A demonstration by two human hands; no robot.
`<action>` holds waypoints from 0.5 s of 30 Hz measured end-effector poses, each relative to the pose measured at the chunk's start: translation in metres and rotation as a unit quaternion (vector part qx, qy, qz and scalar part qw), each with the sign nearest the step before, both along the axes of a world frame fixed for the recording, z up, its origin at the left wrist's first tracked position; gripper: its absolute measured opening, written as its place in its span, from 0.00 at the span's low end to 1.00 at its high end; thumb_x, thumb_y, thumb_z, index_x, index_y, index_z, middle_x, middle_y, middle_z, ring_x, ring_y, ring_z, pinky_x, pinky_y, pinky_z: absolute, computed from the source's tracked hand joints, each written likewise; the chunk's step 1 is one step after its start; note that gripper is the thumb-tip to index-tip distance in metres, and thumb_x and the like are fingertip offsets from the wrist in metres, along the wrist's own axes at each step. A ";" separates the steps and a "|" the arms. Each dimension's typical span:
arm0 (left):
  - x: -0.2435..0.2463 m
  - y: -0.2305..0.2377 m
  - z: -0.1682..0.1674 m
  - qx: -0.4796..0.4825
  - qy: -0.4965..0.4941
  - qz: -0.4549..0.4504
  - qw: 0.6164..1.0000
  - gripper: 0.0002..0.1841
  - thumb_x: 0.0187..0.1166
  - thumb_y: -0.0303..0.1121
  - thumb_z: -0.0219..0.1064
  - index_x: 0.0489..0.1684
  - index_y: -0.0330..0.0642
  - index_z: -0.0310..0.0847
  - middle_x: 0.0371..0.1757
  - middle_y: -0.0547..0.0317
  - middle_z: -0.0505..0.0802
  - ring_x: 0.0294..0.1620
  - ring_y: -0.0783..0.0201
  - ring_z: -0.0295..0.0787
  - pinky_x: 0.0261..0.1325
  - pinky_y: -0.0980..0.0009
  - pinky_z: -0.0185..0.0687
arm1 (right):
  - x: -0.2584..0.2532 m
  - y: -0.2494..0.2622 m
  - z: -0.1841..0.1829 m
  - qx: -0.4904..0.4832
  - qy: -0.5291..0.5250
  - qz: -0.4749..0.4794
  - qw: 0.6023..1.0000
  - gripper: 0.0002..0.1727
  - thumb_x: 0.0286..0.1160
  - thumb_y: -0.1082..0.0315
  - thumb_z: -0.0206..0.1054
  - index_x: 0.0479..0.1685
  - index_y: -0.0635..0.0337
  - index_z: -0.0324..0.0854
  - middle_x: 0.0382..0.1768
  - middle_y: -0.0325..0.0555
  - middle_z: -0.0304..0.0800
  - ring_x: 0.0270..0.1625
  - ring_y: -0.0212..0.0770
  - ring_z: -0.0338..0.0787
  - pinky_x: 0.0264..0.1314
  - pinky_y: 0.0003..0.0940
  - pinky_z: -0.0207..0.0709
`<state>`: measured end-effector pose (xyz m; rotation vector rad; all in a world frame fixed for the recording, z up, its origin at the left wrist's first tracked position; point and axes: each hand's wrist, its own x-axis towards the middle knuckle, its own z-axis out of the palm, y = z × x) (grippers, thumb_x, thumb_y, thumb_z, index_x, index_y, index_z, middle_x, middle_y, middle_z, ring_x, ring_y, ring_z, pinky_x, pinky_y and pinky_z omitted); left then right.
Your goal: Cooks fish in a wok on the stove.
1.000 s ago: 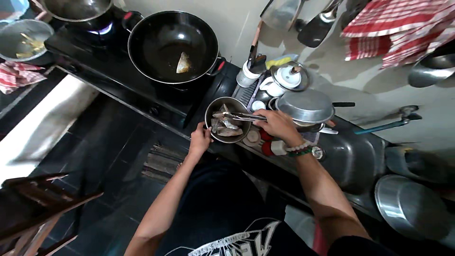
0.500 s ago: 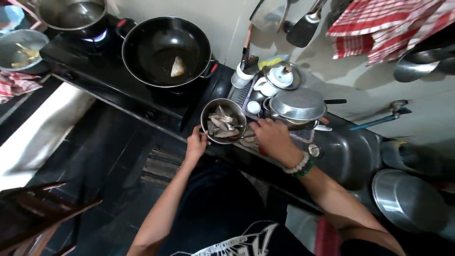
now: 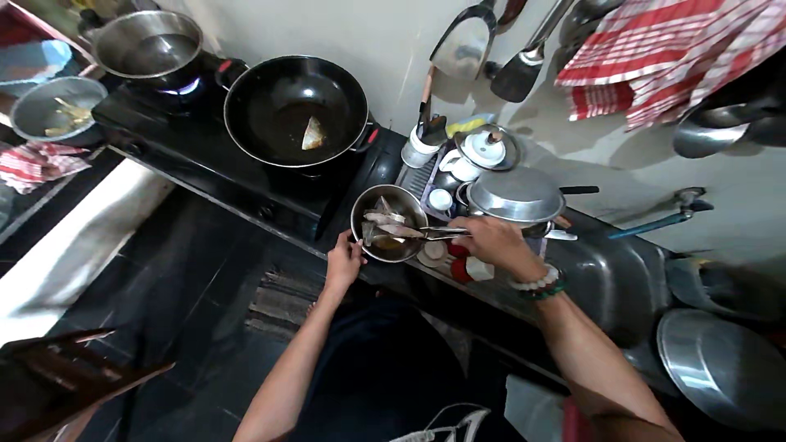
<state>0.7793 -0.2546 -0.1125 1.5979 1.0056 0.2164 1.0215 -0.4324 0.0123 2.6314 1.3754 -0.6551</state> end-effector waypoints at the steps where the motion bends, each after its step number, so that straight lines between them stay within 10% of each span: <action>1: 0.000 0.001 0.000 0.001 0.002 -0.001 1.000 0.23 0.91 0.37 0.59 0.81 0.37 0.67 0.44 0.52 0.95 0.35 0.65 0.96 0.45 0.66 0.95 | 0.005 -0.001 0.002 0.006 0.003 -0.009 1.000 0.16 0.80 0.53 0.71 0.64 0.40 0.88 0.53 0.51 0.94 0.58 0.60 0.91 0.57 0.69 0.79; 15: -0.002 -0.002 0.001 -0.003 0.002 -0.003 1.000 0.23 0.91 0.37 0.59 0.82 0.38 0.67 0.45 0.51 0.94 0.36 0.64 0.96 0.47 0.66 0.96 | -0.015 0.018 -0.032 0.100 -0.089 -0.027 0.991 0.20 0.78 0.60 0.73 0.69 0.46 0.85 0.55 0.58 0.91 0.58 0.64 0.89 0.53 0.66 0.80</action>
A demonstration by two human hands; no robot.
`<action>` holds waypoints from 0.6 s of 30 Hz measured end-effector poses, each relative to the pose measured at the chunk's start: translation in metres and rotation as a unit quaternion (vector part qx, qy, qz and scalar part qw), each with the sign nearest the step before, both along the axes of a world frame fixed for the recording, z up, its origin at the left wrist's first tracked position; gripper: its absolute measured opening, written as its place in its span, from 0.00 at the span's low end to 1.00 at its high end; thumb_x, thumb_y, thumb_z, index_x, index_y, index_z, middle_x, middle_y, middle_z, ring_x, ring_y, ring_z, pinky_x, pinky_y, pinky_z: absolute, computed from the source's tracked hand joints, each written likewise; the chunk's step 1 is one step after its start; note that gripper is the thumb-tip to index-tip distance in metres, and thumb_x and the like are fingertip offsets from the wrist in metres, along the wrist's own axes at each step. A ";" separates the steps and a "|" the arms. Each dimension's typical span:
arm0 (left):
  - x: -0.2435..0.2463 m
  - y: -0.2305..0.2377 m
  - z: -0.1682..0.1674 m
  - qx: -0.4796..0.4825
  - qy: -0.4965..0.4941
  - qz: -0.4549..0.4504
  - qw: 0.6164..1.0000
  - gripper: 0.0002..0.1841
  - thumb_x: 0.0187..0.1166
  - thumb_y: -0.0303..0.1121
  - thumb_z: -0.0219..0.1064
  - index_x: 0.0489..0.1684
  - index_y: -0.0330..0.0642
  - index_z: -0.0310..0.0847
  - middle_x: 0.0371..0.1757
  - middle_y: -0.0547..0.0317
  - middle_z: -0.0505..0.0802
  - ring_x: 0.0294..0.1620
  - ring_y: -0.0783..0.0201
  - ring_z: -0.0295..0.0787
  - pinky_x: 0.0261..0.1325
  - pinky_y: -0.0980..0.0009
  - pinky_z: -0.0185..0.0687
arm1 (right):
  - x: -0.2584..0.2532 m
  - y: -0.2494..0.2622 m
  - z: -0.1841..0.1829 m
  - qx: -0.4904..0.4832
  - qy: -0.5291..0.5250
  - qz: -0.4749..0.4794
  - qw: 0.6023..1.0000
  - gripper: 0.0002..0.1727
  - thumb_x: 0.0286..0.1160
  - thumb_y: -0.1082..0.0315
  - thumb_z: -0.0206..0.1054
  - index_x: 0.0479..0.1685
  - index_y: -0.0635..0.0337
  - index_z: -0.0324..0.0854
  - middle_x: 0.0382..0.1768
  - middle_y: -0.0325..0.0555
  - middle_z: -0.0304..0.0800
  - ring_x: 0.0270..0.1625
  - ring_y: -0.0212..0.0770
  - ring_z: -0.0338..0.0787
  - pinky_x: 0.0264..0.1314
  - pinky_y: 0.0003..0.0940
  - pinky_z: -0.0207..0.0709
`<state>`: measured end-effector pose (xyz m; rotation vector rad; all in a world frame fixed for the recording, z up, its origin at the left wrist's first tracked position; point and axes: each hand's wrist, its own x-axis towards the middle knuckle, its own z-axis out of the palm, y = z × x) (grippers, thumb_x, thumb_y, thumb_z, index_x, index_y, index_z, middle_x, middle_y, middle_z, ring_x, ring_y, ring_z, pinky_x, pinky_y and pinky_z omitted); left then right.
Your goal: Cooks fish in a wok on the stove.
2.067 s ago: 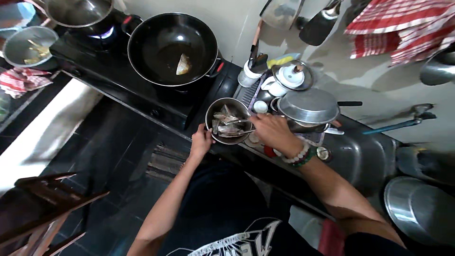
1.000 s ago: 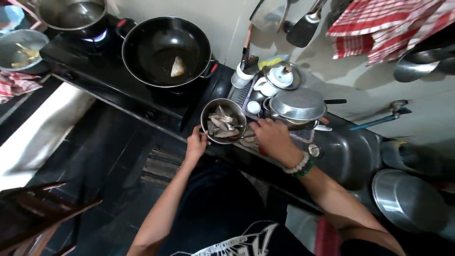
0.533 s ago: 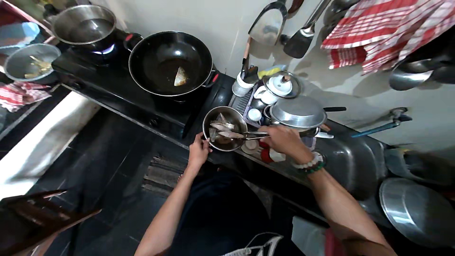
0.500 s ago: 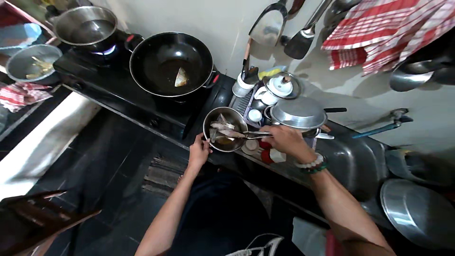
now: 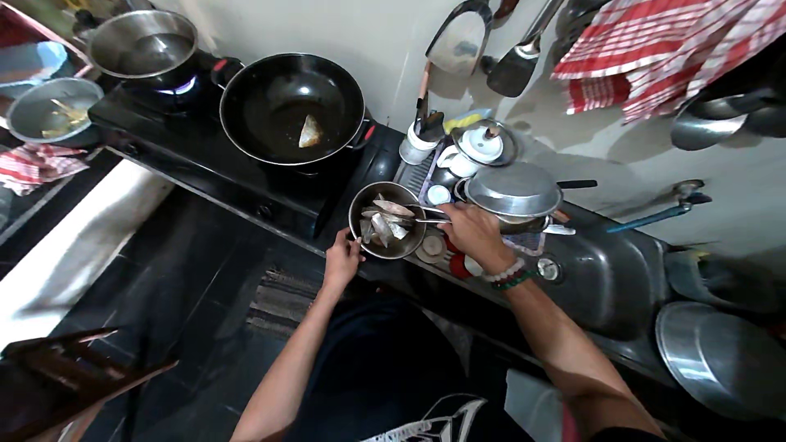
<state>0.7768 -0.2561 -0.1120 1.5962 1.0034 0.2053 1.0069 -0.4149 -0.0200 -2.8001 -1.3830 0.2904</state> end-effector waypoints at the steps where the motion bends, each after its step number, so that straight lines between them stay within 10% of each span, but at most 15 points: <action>1: 0.000 0.000 0.000 -0.002 0.001 -0.003 1.000 0.24 0.91 0.37 0.59 0.82 0.37 0.66 0.45 0.52 0.94 0.36 0.64 0.96 0.48 0.66 0.95 | -0.004 -0.001 0.004 0.011 -0.017 0.007 1.000 0.21 0.77 0.61 0.74 0.69 0.48 0.84 0.55 0.59 0.90 0.58 0.64 0.89 0.52 0.66 0.80; 11: 0.003 0.002 0.000 0.007 0.013 -0.015 1.000 0.23 0.91 0.35 0.58 0.83 0.38 0.65 0.44 0.52 0.95 0.36 0.63 0.96 0.48 0.64 0.94 | -0.069 0.026 0.009 0.025 -0.097 0.210 0.973 0.28 0.71 0.81 0.68 0.74 0.60 0.79 0.56 0.61 0.87 0.60 0.64 0.87 0.57 0.59 0.80; 18: 0.001 0.003 -0.001 0.011 0.000 -0.017 1.000 0.24 0.91 0.36 0.59 0.82 0.37 0.66 0.44 0.53 0.94 0.35 0.65 0.95 0.46 0.66 0.94 | -0.060 0.032 -0.007 0.041 -0.085 0.211 0.973 0.21 0.75 0.76 0.68 0.67 0.53 0.85 0.52 0.56 0.90 0.57 0.60 0.89 0.57 0.56 0.80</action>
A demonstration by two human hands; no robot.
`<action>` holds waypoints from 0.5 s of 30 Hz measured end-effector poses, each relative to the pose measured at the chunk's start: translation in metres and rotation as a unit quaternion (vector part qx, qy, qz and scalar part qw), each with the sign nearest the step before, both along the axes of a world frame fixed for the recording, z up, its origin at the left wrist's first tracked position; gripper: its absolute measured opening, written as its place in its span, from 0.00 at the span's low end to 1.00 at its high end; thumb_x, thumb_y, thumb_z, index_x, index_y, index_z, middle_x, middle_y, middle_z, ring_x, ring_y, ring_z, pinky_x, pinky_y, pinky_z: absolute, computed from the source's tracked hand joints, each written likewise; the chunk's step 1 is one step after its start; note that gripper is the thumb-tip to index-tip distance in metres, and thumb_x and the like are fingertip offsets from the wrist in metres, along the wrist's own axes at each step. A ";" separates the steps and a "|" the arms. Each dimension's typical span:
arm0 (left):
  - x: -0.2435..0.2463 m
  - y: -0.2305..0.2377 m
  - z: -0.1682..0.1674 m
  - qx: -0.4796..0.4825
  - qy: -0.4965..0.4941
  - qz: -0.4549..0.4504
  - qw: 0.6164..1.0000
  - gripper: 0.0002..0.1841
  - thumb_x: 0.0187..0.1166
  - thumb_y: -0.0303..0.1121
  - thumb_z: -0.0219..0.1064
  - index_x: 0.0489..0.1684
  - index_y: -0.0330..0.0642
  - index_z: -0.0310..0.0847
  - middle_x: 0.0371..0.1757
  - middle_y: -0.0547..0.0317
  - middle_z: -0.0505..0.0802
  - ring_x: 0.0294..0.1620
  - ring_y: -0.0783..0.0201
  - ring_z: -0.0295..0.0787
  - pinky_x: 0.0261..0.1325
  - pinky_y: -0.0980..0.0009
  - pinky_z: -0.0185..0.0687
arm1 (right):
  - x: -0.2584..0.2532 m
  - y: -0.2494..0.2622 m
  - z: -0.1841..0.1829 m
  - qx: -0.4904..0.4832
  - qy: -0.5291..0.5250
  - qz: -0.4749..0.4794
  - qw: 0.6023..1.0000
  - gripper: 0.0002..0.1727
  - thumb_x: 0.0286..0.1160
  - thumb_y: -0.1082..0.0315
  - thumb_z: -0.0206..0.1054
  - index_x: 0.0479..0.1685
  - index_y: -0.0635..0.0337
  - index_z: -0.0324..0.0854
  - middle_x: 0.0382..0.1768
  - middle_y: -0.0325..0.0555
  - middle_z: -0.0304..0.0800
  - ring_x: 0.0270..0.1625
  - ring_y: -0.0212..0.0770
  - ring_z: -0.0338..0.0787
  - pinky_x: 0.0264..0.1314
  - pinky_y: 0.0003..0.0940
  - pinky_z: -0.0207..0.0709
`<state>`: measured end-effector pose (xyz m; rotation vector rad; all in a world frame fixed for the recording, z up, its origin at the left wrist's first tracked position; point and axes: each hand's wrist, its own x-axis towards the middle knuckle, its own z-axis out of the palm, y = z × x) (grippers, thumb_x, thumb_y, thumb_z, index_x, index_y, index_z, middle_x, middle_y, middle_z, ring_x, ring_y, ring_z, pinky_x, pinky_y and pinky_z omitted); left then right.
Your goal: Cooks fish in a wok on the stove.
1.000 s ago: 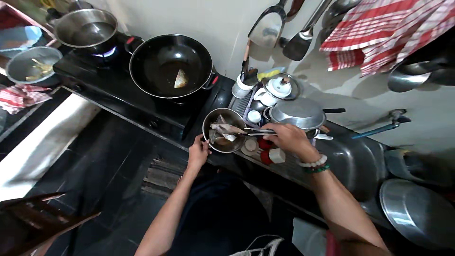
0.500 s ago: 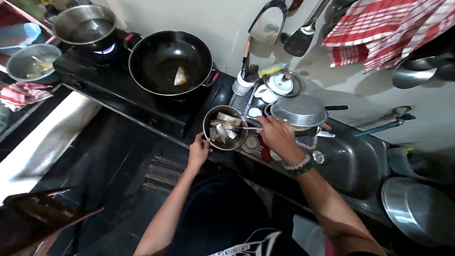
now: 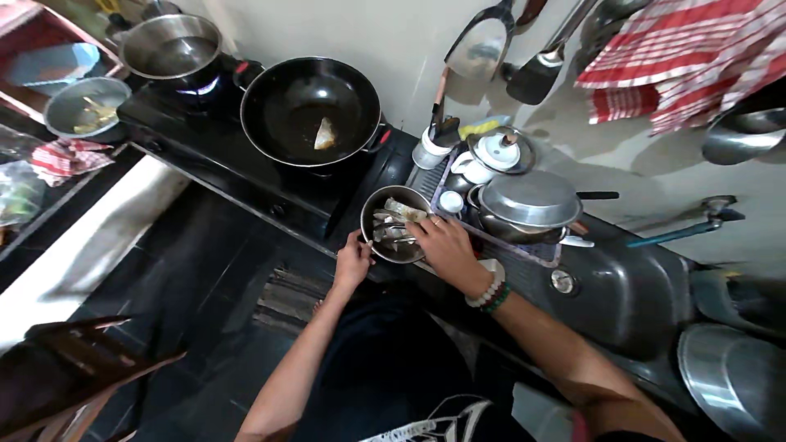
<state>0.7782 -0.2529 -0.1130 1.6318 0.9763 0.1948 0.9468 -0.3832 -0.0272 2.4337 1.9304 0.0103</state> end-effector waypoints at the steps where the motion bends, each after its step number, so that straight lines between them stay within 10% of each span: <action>1: 0.000 0.000 0.000 -0.001 -0.002 -0.001 1.000 0.24 0.91 0.36 0.59 0.82 0.37 0.66 0.44 0.53 0.94 0.35 0.65 0.95 0.46 0.66 0.94 | 0.004 -0.003 -0.002 0.004 0.016 -0.012 1.000 0.19 0.79 0.71 0.67 0.68 0.51 0.85 0.52 0.56 0.90 0.57 0.60 0.89 0.56 0.57 0.81; 9: -0.001 0.003 -0.001 -0.004 0.002 -0.005 1.000 0.24 0.91 0.37 0.59 0.83 0.37 0.65 0.44 0.53 0.94 0.36 0.65 0.95 0.48 0.65 0.94 | 0.054 -0.017 -0.015 -0.042 0.273 -0.197 0.941 0.20 0.84 0.53 0.67 0.74 0.40 0.84 0.63 0.52 0.91 0.66 0.60 0.89 0.67 0.69 0.77; 15: -0.001 0.004 0.001 -0.022 0.002 -0.012 1.000 0.25 0.92 0.39 0.57 0.84 0.38 0.65 0.45 0.53 0.95 0.37 0.64 0.95 0.48 0.65 0.94 | 0.081 -0.033 -0.033 0.004 0.424 -0.225 0.877 0.20 0.82 0.57 0.70 0.69 0.51 0.86 0.63 0.51 0.91 0.67 0.48 0.89 0.75 0.55 0.77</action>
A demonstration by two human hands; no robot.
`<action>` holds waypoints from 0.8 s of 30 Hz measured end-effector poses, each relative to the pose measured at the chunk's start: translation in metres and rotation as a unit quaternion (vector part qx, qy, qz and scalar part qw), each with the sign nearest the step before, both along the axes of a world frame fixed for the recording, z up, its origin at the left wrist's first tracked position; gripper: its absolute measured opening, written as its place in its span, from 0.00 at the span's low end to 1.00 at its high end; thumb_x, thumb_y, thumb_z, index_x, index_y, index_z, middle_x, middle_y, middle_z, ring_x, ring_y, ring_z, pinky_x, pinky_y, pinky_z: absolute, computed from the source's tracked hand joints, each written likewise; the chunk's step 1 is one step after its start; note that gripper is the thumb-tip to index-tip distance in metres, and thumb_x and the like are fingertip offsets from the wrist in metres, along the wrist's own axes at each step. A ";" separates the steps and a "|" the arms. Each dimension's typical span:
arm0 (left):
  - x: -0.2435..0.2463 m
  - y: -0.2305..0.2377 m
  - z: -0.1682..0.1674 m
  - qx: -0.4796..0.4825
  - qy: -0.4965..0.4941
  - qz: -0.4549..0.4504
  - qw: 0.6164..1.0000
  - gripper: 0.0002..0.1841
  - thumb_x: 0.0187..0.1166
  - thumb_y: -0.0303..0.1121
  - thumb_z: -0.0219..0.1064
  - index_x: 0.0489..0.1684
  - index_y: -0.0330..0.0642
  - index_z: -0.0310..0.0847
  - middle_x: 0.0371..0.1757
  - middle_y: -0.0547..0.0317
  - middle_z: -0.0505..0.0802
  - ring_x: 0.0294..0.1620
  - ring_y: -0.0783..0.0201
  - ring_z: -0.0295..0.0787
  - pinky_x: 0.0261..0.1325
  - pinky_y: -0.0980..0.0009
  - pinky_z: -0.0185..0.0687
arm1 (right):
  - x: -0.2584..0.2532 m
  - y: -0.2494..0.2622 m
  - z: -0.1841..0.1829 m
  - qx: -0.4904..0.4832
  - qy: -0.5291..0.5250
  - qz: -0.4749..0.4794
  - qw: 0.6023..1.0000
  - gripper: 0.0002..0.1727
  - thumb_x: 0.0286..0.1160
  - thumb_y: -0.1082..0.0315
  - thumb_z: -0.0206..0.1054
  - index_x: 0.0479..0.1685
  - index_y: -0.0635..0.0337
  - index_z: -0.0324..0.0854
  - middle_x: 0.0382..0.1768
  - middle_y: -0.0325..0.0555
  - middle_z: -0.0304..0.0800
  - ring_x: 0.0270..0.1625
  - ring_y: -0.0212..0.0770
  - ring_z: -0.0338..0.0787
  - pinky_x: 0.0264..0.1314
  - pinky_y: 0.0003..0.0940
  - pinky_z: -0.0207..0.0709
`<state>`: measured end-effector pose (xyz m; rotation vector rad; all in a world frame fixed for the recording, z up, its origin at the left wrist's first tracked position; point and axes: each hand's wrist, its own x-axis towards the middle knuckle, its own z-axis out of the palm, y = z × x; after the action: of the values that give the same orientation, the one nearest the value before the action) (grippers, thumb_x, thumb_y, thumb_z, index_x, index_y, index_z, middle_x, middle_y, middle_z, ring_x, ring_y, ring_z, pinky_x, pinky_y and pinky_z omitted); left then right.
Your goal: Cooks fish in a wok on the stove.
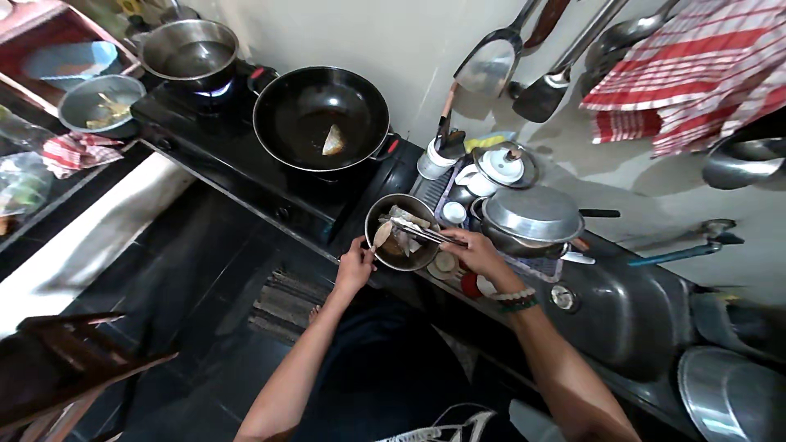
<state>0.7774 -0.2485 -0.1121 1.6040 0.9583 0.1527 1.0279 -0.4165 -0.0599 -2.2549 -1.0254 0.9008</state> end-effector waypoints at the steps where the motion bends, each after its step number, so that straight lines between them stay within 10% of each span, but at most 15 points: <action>1: -0.002 0.000 0.000 -0.005 0.000 -0.004 1.000 0.25 0.92 0.40 0.57 0.84 0.38 0.64 0.46 0.52 0.95 0.38 0.64 0.96 0.49 0.65 0.94 | 0.000 -0.001 0.001 0.003 0.002 -0.002 1.000 0.20 0.82 0.58 0.70 0.69 0.52 0.86 0.62 0.52 0.91 0.66 0.48 0.89 0.74 0.54 0.77; 17: -0.079 0.008 0.011 -0.022 0.008 0.016 1.000 0.26 0.92 0.41 0.58 0.84 0.39 0.66 0.57 0.48 0.93 0.50 0.59 0.96 0.57 0.61 0.93 | 0.006 -0.021 0.072 0.034 -0.132 0.028 0.990 0.19 0.82 0.57 0.70 0.69 0.46 0.87 0.58 0.51 0.94 0.61 0.55 0.92 0.66 0.69 0.78; 24: -0.113 0.004 0.007 -0.040 0.015 0.031 0.999 0.23 0.92 0.41 0.56 0.82 0.41 0.70 0.60 0.48 0.92 0.54 0.59 0.95 0.59 0.61 0.92 | -0.024 -0.016 0.084 -0.097 -0.212 0.085 0.969 0.23 0.82 0.52 0.69 0.75 0.38 0.83 0.61 0.53 0.92 0.62 0.63 0.90 0.63 0.74 0.76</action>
<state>0.6648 -0.2444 -0.1048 1.5086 1.0249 0.1313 1.0038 -0.4322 0.0240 -2.6268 -1.3870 0.6146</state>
